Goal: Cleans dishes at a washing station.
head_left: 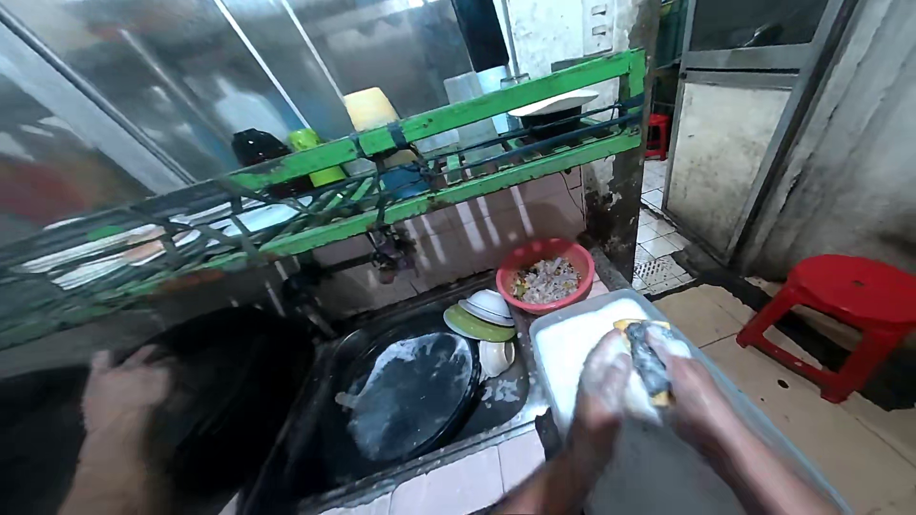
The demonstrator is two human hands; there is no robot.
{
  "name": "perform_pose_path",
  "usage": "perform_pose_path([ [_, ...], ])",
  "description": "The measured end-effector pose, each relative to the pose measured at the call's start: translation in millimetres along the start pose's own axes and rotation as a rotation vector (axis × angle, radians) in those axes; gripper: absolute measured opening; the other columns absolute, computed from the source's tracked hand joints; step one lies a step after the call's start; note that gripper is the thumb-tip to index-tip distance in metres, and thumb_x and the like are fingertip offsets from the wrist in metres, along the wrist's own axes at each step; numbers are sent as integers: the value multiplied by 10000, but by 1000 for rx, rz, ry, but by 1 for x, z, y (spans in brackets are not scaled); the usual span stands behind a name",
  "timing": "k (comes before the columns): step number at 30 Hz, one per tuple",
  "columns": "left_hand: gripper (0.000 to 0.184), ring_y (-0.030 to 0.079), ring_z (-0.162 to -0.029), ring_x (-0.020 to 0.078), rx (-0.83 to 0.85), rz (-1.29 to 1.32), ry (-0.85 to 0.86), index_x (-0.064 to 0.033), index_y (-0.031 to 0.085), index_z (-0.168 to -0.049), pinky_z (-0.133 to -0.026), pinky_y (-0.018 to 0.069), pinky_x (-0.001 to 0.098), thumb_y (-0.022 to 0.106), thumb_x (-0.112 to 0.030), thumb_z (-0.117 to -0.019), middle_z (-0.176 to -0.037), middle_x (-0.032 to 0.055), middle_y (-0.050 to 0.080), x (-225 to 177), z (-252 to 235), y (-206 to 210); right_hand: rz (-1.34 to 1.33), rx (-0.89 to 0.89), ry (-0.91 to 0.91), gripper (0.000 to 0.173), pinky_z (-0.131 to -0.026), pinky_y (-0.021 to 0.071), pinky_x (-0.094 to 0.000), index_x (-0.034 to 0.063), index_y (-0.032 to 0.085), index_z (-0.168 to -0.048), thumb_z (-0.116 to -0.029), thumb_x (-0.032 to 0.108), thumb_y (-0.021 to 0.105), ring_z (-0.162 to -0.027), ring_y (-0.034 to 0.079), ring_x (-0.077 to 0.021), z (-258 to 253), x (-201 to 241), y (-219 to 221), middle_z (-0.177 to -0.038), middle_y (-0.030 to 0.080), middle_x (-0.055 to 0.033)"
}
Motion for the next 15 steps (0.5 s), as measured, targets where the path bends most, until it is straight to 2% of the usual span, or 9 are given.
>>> perform_pose_path([
  [1,532,435,-1438,272,-7,-58,33,66,453,-1487,-1206,345,412,403,-217,-1040,-1531,250,455,1,3,7,11,-35,3,414,-799,592,-379,-11,639,-1196,-1085,361,493,-872,691,-162,7,2,8,-984,700,-110],
  [3,468,492,-1384,215,-45,-2,-38,87,473,-1456,-1181,377,348,313,-152,-1086,-1481,230,513,-6,3,5,32,48,-64,373,-838,578,-350,-32,563,-1305,-1061,251,556,-928,675,-144,23,-1,17,-1065,680,-120],
  [5,366,661,-1045,137,-116,184,-289,29,596,-1285,-927,552,302,335,-167,-1119,-1150,127,681,-23,-4,-3,109,222,-289,531,-936,566,-290,-66,453,-1424,-981,169,630,-1056,665,-110,29,-12,19,-1211,660,-134],
  [6,341,680,-887,136,-133,286,-388,-11,611,-1168,-797,585,309,329,-196,-1123,-975,89,688,-28,-8,-4,154,257,-354,584,-965,549,-279,-72,446,-1431,-950,183,657,-1092,656,-103,30,-15,20,-1241,656,-136],
  [7,369,680,-852,144,-129,331,-416,-21,611,-1152,-771,589,323,309,-233,-1129,-937,83,683,-31,-9,-5,149,256,-366,581,-965,548,-280,-71,453,-1425,-946,187,658,-1091,655,-100,30,-17,18,-1237,659,-131],
  [10,453,606,-1207,142,-4,135,-122,36,537,-1391,-1056,498,317,331,-257,-1114,-1326,145,623,-23,-2,-3,-63,68,-201,331,-830,599,-320,-40,561,-1299,-1033,156,553,-930,692,-116,22,-15,10,-1059,700,-98],
  [12,517,506,-1363,238,46,-101,43,38,564,-1399,-1152,417,402,488,-300,-1015,-1456,215,532,-21,-5,-4,-58,110,-206,326,-765,592,-305,-26,549,-1291,-1037,178,532,-840,669,-94,25,-14,11,-979,679,-61],
  [14,458,552,-1307,231,57,-123,-64,-17,627,-1348,-1102,463,416,560,-300,-994,-1407,179,578,-28,-14,-11,119,265,-363,404,-736,582,-288,-53,537,-1263,-927,166,588,-811,662,-94,30,-19,13,-956,671,-56],
  [15,405,623,-1177,186,66,-52,-162,-26,640,-1314,-1017,520,386,554,-277,-1009,-1291,139,646,-32,-19,-16,341,328,-464,419,-866,568,-314,-85,570,-1276,-944,167,612,-953,669,-139,30,-16,14,-1067,684,-112],
])
Point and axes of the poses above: each hand's wrist, its own z-axis away from the middle knuckle, its own y-axis out of the palm, x = y × z, the point moved 1 cm from there along -z, towards the middle knuckle
